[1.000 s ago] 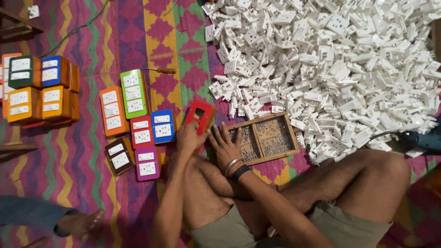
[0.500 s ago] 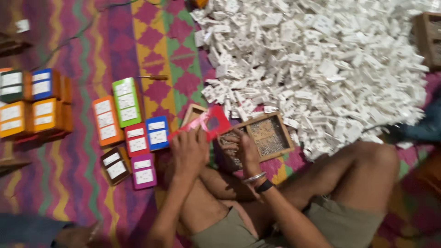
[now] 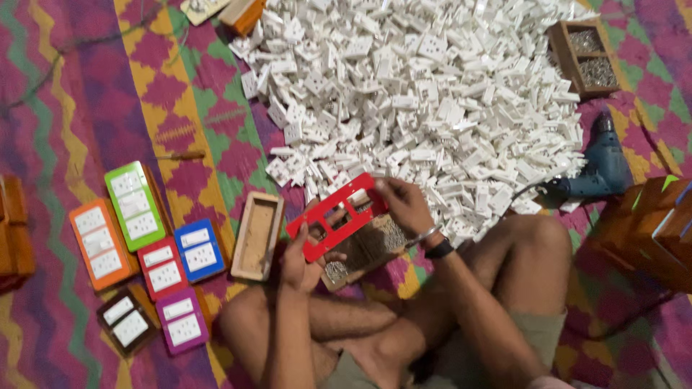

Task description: The person sits on a patterned mat and assembles electrical sockets by inserting white plastic socket inserts into colored plastic frames. They pick up inserts from a large pile, align them in the frames, and place the completed units aside. A cordless drill and a small wooden box of screws are visible nearby.

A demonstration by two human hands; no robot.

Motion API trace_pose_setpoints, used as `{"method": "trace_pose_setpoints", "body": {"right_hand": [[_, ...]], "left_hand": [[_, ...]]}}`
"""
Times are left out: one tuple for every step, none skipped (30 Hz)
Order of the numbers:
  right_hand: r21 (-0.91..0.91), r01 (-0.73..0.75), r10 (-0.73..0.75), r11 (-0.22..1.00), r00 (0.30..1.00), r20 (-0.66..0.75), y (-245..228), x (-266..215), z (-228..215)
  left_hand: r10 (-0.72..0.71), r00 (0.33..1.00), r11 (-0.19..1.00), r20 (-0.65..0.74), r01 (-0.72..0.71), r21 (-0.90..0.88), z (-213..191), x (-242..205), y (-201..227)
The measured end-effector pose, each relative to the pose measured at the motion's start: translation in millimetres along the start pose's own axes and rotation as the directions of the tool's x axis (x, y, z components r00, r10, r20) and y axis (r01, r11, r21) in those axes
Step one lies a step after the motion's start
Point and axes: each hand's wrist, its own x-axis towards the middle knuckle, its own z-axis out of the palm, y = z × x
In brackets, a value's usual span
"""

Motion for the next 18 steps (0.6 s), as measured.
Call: {"method": "trace_pose_setpoints", "body": {"right_hand": [[-0.230,0.054,-0.075,0.972,0.994,-0.085,-0.9,20.8,-5.1],[-0.302,0.133,-0.201,0.944,0.958,-0.206,-2.8,52.3,-11.7],[-0.383,0.190,-0.316,0.904,0.901,-0.297,-1.0,75.8,-20.4],[-0.504,0.205,-0.385,0.839,0.878,-0.284,2.0,95.2,-32.4],[-0.611,0.230,-0.461,0.757,0.851,-0.252,3.1,117.8,-38.6],[-0.707,0.256,-0.482,0.659,0.866,-0.135,7.8,127.6,-41.4],[-0.784,0.292,-0.494,0.547,0.869,-0.020,9.8,140.1,-44.1],[-0.843,0.331,-0.489,0.424,0.867,0.094,10.3,152.3,-45.0],[-0.866,0.282,-0.434,0.413,0.897,0.086,12.2,157.3,-44.3],[-0.888,0.234,-0.377,0.396,0.923,0.075,12.0,161.0,-41.8],[-0.909,0.184,-0.317,0.373,0.946,0.061,9.6,160.5,-41.1],[-0.893,0.160,-0.345,0.421,0.938,0.006,3.9,156.5,-43.9],[-0.868,0.138,-0.364,0.476,0.930,-0.052,-3.8,147.1,-45.0],[-0.839,0.117,-0.379,0.531,0.919,-0.111,-14.1,137.5,-40.7],[-0.732,0.125,-0.370,0.670,0.911,-0.183,-25.3,121.6,-38.4],[-0.601,0.133,-0.346,0.788,0.903,-0.253,-34.8,94.9,-33.5],[-0.338,0.195,-0.277,0.921,0.937,-0.214,-44.1,70.9,-16.1],[-0.043,0.212,-0.216,0.976,0.964,-0.153,-51.9,45.9,0.2]], "left_hand": [[0.046,0.999,0.999,-0.004,-0.046,0.020,-3.4,1.7,-0.4],[0.058,0.998,0.997,0.000,-0.058,0.046,-8.4,8.9,4.7],[0.067,0.998,0.996,-0.014,-0.066,0.062,-11.3,6.5,4.4],[0.076,0.997,0.994,-0.028,-0.074,0.078,-12.5,3.8,2.7],[0.079,0.996,0.997,-0.032,-0.079,0.016,-13.2,4.3,4.9],[0.082,0.996,0.995,-0.035,-0.083,-0.045,-12.2,3.9,5.7],[0.090,0.995,0.990,-0.032,-0.093,-0.102,-11.5,7.9,9.2],[0.117,0.992,0.989,-0.048,-0.121,-0.087,-11.8,13.5,14.0],[0.137,0.988,0.987,-0.073,-0.142,-0.080,-12.2,14.5,13.4],[0.156,0.983,0.984,-0.097,-0.164,-0.073,-14.4,15.0,13.5],[0.160,0.983,0.981,-0.093,-0.169,-0.093,-16.7,14.9,12.4],[0.165,0.982,0.978,-0.089,-0.174,-0.113,-19.3,15.2,10.9],[0.166,0.982,0.976,-0.091,-0.176,-0.127,-22.9,11.6,11.2],[0.169,0.983,0.972,-0.077,-0.179,-0.154,-25.5,9.5,9.7],[0.178,0.982,0.965,-0.061,-0.186,-0.183,-27.3,12.0,6.9],[0.187,0.981,0.958,-0.045,-0.193,-0.212,-29.1,15.1,4.1],[0.185,0.980,0.958,-0.077,-0.197,-0.209,-30.6,19.0,0.9],[0.182,0.977,0.958,-0.110,-0.201,-0.205,-31.5,23.5,-3.2]]}}
